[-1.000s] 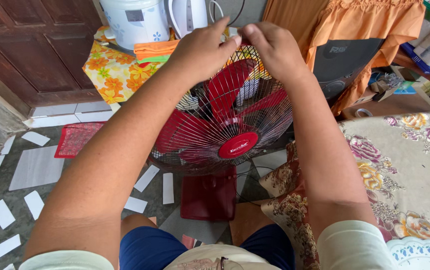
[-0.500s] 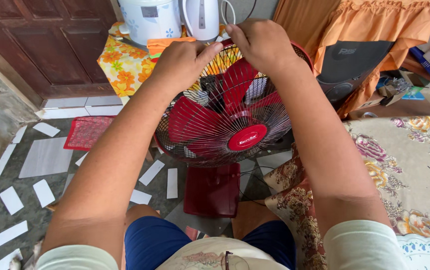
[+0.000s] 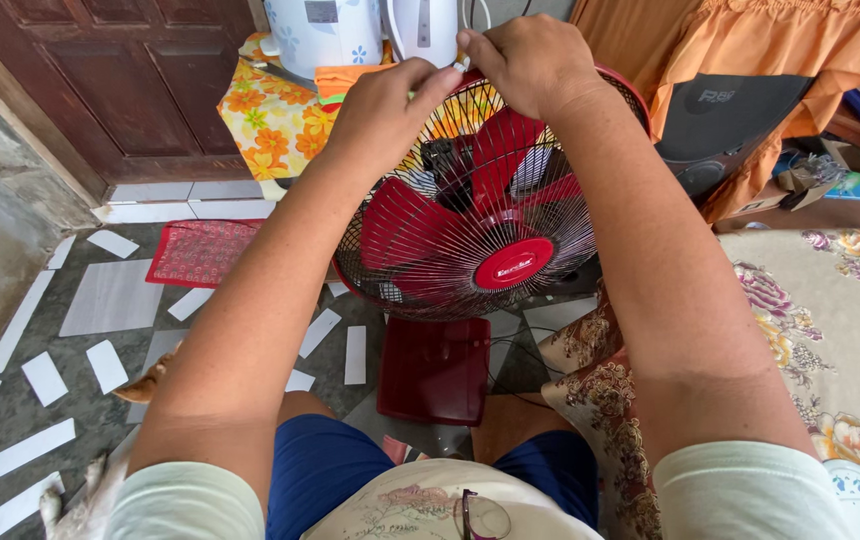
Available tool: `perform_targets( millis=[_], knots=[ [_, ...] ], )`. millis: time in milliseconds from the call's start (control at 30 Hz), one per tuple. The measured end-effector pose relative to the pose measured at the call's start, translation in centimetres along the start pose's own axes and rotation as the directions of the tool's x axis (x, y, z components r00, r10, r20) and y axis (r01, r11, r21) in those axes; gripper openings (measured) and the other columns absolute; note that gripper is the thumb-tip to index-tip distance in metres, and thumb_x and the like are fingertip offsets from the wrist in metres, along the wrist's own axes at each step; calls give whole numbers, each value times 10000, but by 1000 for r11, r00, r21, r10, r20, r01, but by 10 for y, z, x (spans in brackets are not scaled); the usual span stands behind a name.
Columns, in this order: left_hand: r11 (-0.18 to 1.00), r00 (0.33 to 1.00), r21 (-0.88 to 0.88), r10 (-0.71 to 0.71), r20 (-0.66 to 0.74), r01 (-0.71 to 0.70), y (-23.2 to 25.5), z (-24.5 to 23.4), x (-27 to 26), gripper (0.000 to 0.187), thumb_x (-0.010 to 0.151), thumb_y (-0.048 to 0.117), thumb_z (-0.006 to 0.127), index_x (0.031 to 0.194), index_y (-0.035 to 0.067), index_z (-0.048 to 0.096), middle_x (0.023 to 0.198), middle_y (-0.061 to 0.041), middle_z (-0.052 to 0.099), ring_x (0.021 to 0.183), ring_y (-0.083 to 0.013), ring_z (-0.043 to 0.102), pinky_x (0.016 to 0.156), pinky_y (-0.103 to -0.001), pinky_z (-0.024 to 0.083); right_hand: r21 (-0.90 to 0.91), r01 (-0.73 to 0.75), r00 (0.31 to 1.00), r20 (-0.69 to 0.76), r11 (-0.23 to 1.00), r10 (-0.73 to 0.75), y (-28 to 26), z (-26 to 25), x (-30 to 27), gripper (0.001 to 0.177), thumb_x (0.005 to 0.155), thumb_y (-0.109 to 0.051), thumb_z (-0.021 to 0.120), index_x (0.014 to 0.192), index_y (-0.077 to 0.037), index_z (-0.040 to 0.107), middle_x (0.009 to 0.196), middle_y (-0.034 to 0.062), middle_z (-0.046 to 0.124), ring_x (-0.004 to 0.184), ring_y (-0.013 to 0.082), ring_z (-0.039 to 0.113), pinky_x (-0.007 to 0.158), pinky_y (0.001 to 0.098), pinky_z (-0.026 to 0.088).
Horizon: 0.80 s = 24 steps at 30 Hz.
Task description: The person assembles a red table fan by attaching the front wire cage to the fan head. They align the cage, press it into place, and rotate it to secure the locking tabs. A cat is visible on the floor nearby.
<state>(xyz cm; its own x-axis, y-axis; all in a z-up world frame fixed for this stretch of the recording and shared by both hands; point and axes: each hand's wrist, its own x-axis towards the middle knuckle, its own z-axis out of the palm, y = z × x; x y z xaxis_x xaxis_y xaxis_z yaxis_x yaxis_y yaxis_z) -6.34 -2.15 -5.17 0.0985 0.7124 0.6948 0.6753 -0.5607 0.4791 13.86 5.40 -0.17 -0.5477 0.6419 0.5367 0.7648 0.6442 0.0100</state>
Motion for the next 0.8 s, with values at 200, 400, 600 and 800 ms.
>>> perform_targets(
  millis=[200, 400, 600, 800],
  knots=[
    [993, 942, 104, -25, -335, 64, -32, -5, -80, 435, 1078, 386, 582, 894, -6, 544, 831, -168, 585, 769, -358, 575, 715, -464, 466, -2, 23, 999, -49, 1000, -24, 8, 8, -1, 513, 1117, -526, 461, 1083, -149, 808, 873, 178, 737, 842, 376, 702, 820, 510, 546],
    [900, 762, -106, -416, -497, 422, -62, 24, -150, 541, 1095, 451, 420, 950, -1, 681, 780, -171, 663, 715, -334, 624, 709, -435, 486, 8, 73, 993, -92, 997, -72, 12, 12, 1, 483, 1121, -494, 511, 1044, -131, 821, 859, 160, 742, 826, 370, 704, 795, 502, 555],
    [863, 721, -212, -501, -479, 459, -102, 46, -156, 604, 1126, 464, 370, 867, -14, 633, 689, -137, 572, 667, -225, 534, 666, -400, 437, -30, 125, 983, -132, 992, -128, 18, 18, 1, 462, 1162, -444, 522, 1037, -100, 803, 870, 147, 746, 807, 340, 712, 771, 488, 569],
    [910, 747, -283, -410, -523, 302, -91, 46, -154, 544, 1145, 386, 382, 836, -19, 573, 699, -85, 524, 678, -169, 475, 649, -333, 428, -80, 158, 972, -164, 984, -169, 26, 25, 3, 390, 1172, -428, 533, 1127, -131, 782, 895, 138, 753, 770, 324, 716, 689, 470, 580]
  ],
)
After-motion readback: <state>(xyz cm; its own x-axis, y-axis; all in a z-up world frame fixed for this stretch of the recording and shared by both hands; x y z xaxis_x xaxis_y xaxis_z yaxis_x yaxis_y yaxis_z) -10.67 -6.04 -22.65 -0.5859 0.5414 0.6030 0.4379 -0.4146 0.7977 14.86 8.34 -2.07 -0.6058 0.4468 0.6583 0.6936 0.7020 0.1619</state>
